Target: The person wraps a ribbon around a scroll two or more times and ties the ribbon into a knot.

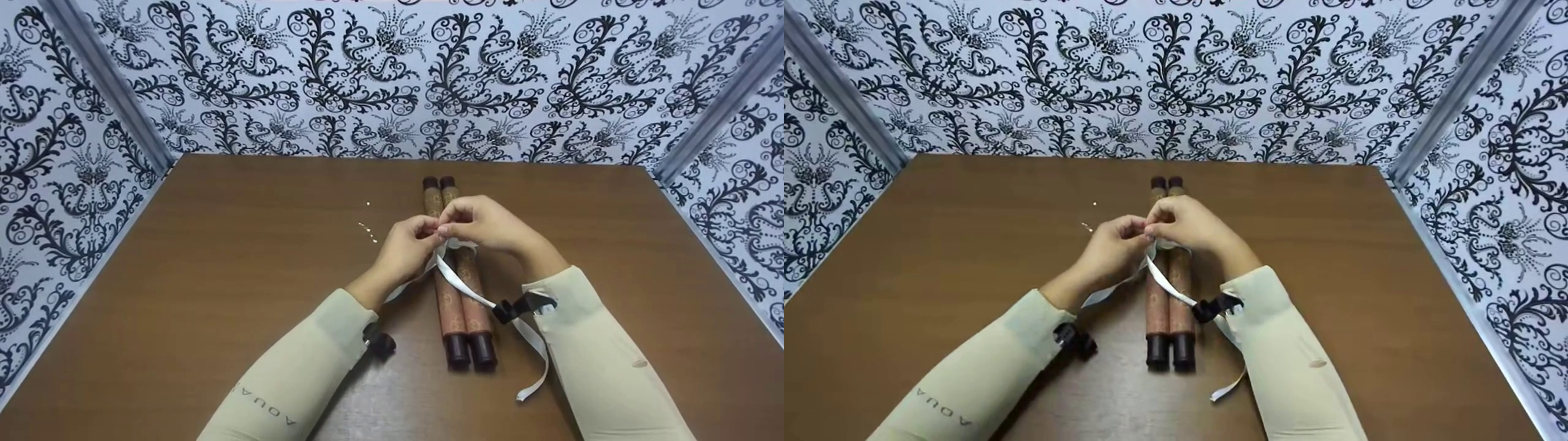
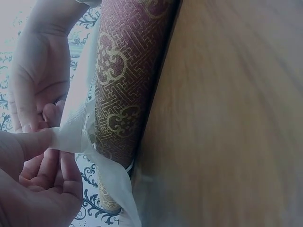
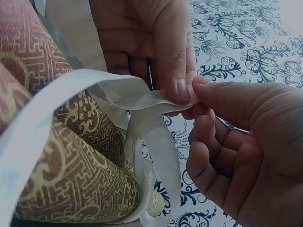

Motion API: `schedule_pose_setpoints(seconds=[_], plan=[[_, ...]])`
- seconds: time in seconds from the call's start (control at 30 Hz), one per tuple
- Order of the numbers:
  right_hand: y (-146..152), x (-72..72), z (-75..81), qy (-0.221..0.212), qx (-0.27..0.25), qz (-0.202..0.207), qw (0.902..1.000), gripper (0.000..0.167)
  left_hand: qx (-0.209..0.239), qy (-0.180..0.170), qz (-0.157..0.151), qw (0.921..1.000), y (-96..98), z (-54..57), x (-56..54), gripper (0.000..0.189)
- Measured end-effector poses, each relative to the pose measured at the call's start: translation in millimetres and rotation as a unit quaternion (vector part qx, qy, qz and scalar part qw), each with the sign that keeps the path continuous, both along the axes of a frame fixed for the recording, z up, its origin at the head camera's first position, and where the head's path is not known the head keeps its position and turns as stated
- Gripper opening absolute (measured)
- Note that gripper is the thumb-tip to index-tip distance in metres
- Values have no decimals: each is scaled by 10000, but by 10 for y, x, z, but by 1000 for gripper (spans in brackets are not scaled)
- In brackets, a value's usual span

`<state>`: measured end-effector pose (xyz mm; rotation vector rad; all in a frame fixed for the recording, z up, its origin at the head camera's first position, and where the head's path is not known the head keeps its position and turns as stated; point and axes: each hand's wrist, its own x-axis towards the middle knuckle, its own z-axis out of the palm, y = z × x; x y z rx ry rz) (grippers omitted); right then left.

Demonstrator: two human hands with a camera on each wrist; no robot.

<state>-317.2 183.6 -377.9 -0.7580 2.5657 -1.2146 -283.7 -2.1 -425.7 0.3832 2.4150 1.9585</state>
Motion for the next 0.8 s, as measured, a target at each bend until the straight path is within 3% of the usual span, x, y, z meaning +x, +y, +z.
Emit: schedule_pose_setpoints(seconds=[0.13,0.33,0.47,0.63,0.8], plan=[[4,14,40,-10,-21,-82,10000,13,33,-155,161,9997,-3,12,-6,12],[48,54,91,33,-33,-72,10000,12,470,-663,387,9959,-3,16,-12,14],[61,105,77,6,47,0,10000,12,648,-761,528,9936,-3,-4,-15,16],[82,194,-32,-55,646,297,9975,13,704,-682,630,9932,-1,-29,-16,16],[103,304,-110,202,1442,890,9853,12,729,-677,688,9927,0,-41,-16,17]])
